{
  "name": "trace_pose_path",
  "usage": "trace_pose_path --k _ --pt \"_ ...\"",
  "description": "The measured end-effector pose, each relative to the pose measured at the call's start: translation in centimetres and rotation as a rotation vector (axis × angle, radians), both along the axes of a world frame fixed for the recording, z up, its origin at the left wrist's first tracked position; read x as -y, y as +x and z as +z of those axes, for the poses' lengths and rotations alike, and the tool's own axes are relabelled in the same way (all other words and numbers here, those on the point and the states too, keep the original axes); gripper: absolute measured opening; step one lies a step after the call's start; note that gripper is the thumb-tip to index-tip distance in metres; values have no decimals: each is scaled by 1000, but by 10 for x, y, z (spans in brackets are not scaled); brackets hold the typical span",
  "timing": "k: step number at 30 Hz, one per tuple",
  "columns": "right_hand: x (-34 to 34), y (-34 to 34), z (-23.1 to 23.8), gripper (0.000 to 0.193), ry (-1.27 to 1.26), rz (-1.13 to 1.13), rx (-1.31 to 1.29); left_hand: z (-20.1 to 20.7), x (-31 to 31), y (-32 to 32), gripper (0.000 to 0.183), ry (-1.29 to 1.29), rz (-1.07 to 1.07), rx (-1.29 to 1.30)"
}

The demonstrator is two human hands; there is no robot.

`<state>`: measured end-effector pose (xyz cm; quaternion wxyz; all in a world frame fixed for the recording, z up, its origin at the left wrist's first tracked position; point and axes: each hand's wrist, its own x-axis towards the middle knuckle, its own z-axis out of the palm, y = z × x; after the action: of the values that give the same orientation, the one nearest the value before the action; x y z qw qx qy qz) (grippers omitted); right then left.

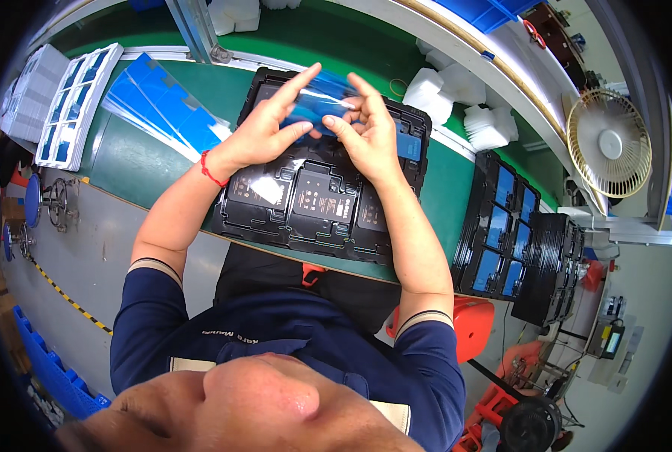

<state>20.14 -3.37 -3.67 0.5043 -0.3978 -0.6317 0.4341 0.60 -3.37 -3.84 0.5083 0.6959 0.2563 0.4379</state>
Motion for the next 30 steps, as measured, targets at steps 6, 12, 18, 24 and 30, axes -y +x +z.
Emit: trace_pose_path --k 6,12,18,24,30 --pt "-2 9 0 19 135 57 158 -5 -1 1 73 -89 -92 126" --pt "0 11 2 17 269 25 153 -12 -11 -5 28 -187 -32 -129" --pt "-2 13 3 16 186 16 -22 -8 -6 -5 37 92 356 -366" --pt "-20 41 -5 13 -37 23 -663 0 -17 -20 54 308 665 -431" --pt "-22 41 6 45 -94 -26 -780 -3 -26 -26 38 322 819 -298"
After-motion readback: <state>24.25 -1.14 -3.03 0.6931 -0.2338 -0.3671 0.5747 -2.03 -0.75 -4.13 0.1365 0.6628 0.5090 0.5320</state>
